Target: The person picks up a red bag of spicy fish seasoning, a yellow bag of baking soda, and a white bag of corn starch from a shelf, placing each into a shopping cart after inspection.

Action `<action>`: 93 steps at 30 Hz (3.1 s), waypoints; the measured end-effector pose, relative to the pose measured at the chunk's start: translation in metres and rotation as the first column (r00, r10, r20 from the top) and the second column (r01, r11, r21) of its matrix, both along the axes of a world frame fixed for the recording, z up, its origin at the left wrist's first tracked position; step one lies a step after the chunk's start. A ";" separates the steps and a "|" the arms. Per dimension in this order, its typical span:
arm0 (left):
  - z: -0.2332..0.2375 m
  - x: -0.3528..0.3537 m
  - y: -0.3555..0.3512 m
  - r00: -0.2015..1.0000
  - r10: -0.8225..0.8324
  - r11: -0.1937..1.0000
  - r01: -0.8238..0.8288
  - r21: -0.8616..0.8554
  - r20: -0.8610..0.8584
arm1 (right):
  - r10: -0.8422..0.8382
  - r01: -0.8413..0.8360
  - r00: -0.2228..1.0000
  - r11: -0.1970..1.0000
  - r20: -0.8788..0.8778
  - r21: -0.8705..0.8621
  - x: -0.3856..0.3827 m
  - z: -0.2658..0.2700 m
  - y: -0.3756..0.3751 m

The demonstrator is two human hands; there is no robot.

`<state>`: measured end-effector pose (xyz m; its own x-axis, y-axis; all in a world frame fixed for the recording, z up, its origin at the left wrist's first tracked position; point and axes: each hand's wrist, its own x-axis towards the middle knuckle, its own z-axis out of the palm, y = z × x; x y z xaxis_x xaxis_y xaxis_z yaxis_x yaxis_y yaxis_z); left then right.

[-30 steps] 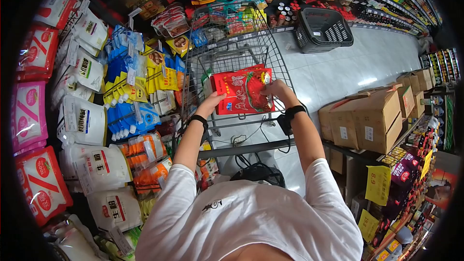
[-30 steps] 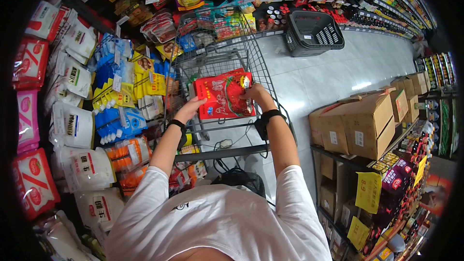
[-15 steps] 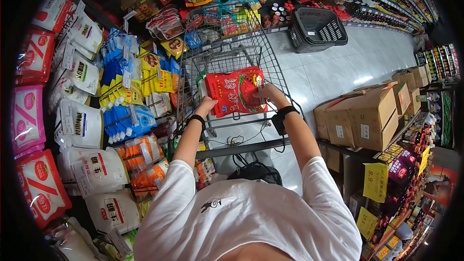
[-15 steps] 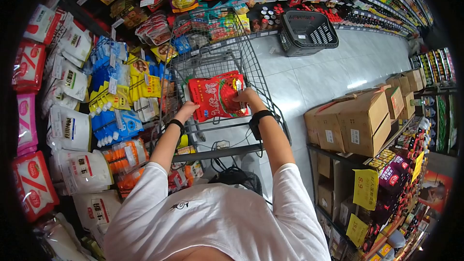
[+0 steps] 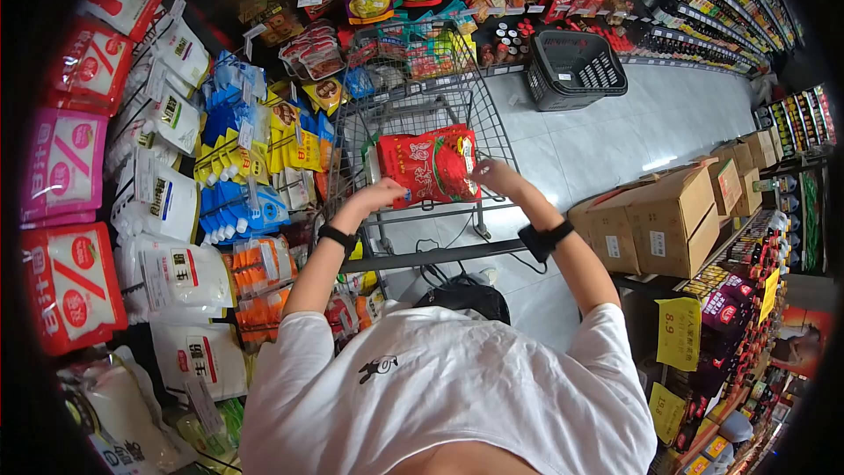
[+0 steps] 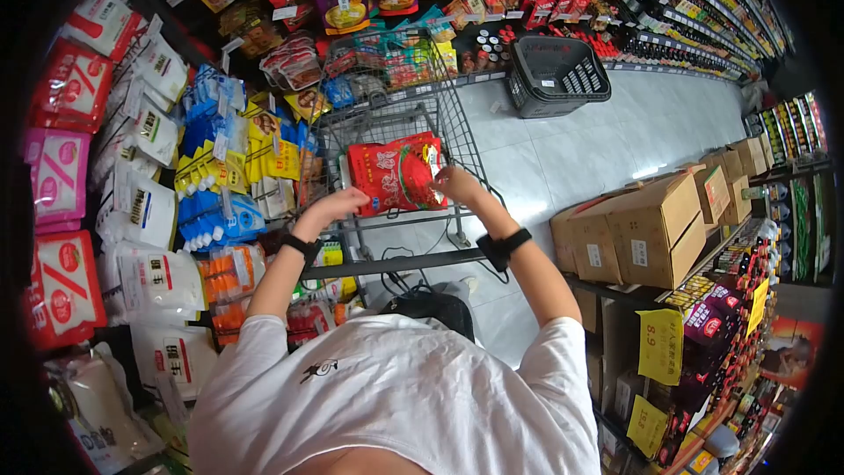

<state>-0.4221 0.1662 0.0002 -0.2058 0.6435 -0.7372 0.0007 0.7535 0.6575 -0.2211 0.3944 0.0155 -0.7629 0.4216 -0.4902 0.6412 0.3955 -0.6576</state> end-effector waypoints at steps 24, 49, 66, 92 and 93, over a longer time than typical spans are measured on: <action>0.036 0.176 -0.103 0.375 -0.194 0.967 0.229 -0.112 -0.907 | 0.380 -0.266 0.925 0.647 0.000 0.714 0.140 0.014 -0.129; 0.040 0.454 -0.211 0.358 -0.146 0.982 0.166 -0.091 -0.922 | 0.399 -0.303 0.915 0.579 0.061 0.757 0.396 0.016 -0.227; 0.040 0.620 -0.328 0.344 -0.109 0.994 0.024 -0.107 -0.933 | 0.528 -0.264 0.845 0.549 -0.085 0.793 0.546 0.006 -0.335; 0.025 0.901 -0.404 0.286 0.054 0.997 0.045 0.070 -0.957 | 0.552 -0.337 0.834 0.511 -0.001 0.791 0.799 0.004 -0.392; 0.023 0.908 -0.408 0.281 0.051 0.998 0.033 0.062 -0.958 | 0.546 -0.323 0.838 0.518 -0.016 0.792 0.809 0.002 -0.395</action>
